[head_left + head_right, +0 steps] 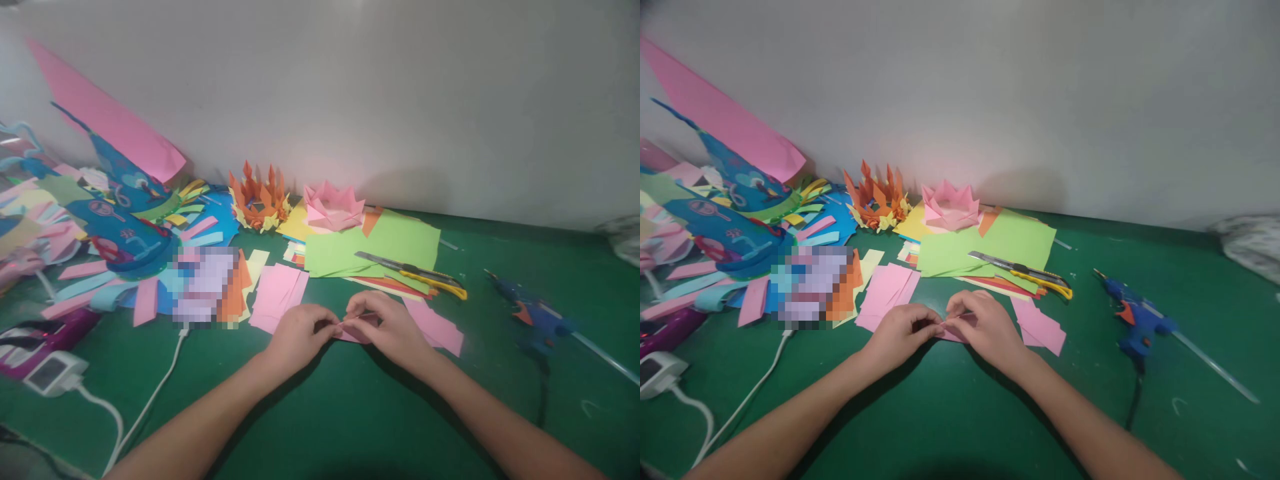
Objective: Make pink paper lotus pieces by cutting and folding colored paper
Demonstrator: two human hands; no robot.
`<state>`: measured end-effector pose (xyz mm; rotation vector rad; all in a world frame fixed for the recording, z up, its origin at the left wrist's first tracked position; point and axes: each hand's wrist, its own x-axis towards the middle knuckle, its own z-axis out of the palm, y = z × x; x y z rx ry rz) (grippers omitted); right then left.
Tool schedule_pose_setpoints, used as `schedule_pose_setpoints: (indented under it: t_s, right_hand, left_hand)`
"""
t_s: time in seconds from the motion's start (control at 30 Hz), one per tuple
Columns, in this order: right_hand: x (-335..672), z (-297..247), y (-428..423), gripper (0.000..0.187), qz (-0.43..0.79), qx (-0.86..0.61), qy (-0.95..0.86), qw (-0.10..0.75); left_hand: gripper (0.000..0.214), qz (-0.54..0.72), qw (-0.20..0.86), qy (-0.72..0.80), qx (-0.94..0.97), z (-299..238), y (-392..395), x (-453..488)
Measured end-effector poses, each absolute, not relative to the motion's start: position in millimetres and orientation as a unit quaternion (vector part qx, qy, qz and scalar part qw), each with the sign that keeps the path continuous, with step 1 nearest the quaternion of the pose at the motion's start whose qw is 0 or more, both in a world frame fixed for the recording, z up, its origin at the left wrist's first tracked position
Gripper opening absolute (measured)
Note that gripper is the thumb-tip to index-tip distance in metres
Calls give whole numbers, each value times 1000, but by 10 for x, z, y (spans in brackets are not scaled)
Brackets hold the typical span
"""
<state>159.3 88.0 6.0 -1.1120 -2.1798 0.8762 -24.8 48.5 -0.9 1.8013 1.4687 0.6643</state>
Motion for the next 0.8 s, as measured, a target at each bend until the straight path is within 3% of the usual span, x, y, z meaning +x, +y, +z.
schedule_pose_setpoints:
  t_s: [0.27,0.43,0.5,0.63,0.8]
  right_hand:
    - [1575,37,875,6,341,-416,-804,252]
    - [1606,53,896,6,149,-398,-821,381]
    - [1608,54,887,5,112,-378,-842,368]
    - [1570,19,851,16,153,-357,-872,299]
    - [1527,8,836,12,219,-367,-852,301]
  left_hand:
    - [14,251,413,573,662,20,481,-267]
    - [12,341,483,574,566,-91,480,-279]
    - [14,390,491,560,541,-115,490,-283]
    - [13,436,506,529,523,-91,510,-269]
    - [18,457,549,506,484,-66,508,-237]
